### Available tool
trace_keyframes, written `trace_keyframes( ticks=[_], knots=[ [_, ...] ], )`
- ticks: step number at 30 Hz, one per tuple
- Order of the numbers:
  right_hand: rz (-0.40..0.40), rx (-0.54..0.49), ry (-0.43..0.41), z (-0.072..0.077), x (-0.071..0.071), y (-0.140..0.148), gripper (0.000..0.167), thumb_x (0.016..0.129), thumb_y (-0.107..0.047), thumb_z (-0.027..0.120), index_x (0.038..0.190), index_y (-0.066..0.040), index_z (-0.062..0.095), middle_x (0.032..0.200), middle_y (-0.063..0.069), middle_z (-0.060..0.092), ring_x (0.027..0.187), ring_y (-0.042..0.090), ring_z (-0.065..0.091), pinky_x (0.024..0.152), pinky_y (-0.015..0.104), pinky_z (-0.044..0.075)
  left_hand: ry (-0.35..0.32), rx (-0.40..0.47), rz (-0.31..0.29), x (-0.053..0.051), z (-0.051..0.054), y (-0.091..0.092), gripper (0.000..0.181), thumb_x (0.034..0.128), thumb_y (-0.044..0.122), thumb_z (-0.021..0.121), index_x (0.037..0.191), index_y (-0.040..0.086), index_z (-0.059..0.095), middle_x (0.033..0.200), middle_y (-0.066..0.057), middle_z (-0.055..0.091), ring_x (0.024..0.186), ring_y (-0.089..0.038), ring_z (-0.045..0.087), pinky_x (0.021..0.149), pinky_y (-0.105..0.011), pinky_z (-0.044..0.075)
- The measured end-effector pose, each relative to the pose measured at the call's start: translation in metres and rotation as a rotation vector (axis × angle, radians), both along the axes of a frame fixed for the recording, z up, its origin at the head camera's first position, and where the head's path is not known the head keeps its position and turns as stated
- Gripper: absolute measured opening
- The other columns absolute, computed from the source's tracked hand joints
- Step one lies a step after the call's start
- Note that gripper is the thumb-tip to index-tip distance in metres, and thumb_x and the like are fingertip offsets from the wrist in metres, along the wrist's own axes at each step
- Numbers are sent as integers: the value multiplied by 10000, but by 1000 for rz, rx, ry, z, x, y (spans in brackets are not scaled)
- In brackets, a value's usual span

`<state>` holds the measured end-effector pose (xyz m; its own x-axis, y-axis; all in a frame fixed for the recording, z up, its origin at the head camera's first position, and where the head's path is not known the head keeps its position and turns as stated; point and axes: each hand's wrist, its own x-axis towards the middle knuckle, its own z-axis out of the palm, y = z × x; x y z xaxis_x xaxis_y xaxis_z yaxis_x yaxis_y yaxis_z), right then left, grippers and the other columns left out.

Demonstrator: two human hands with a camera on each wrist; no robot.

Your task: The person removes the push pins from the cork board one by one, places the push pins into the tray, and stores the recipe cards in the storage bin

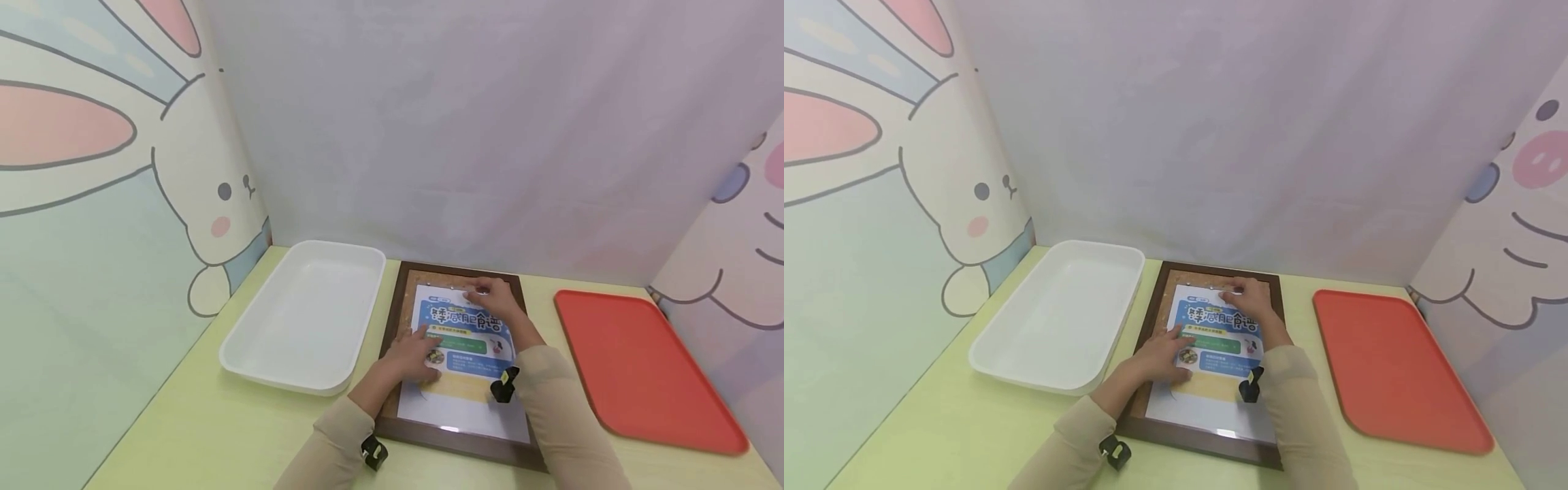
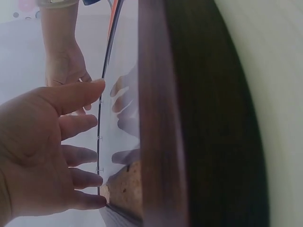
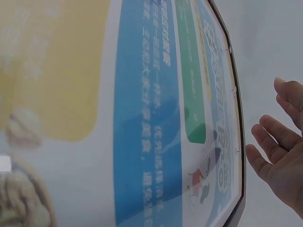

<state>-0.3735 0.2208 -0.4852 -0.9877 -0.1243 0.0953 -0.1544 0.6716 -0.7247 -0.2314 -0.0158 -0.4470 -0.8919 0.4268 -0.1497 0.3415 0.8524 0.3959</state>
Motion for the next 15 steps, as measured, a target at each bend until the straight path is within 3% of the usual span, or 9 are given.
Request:
trace_keyframes(
  ticks=[2, 7, 10, 15],
  knots=[
    [-21, -32, -9, -1, -1, -2, 453, 866, -388, 642, 1245, -143, 604, 1154, 117, 593, 973, 295, 547, 798, 426, 461, 2, -1, 0, -1, -1, 0, 637, 777, 373, 717, 1353, 208, 502, 1469, -112, 311, 1324, -416, 227, 985, -592, 241],
    [-83, -142, -48, 26, 20, -19, 395, 865, -254, 660, 1208, -64, 612, 1092, 133, 615, 939, 289, 545, 714, 377, 462, -9, 17, 28, -2, -5, 1, 658, 764, 378, 736, 1352, 198, 503, 1461, -145, 309, 1330, -390, 234, 991, -565, 258],
    [-107, -131, -60, 30, 24, -23, 384, 868, -261, 660, 1196, -65, 616, 1082, 120, 622, 936, 270, 551, 657, 387, 461, -45, 60, 88, -2, -5, 1, 688, 744, 364, 761, 1354, 183, 499, 1472, -192, 251, 1318, -416, 239, 986, -566, 266],
    [-137, -105, -61, 27, 24, -25, 397, 854, -322, 668, 1172, -87, 634, 1079, 105, 631, 931, 258, 557, 697, 378, 455, -58, 143, 195, -4, -7, 3, 747, 685, 327, 818, 1338, 142, 508, 1443, -249, 220, 1277, -416, 273, 957, -533, 327]
  ],
)
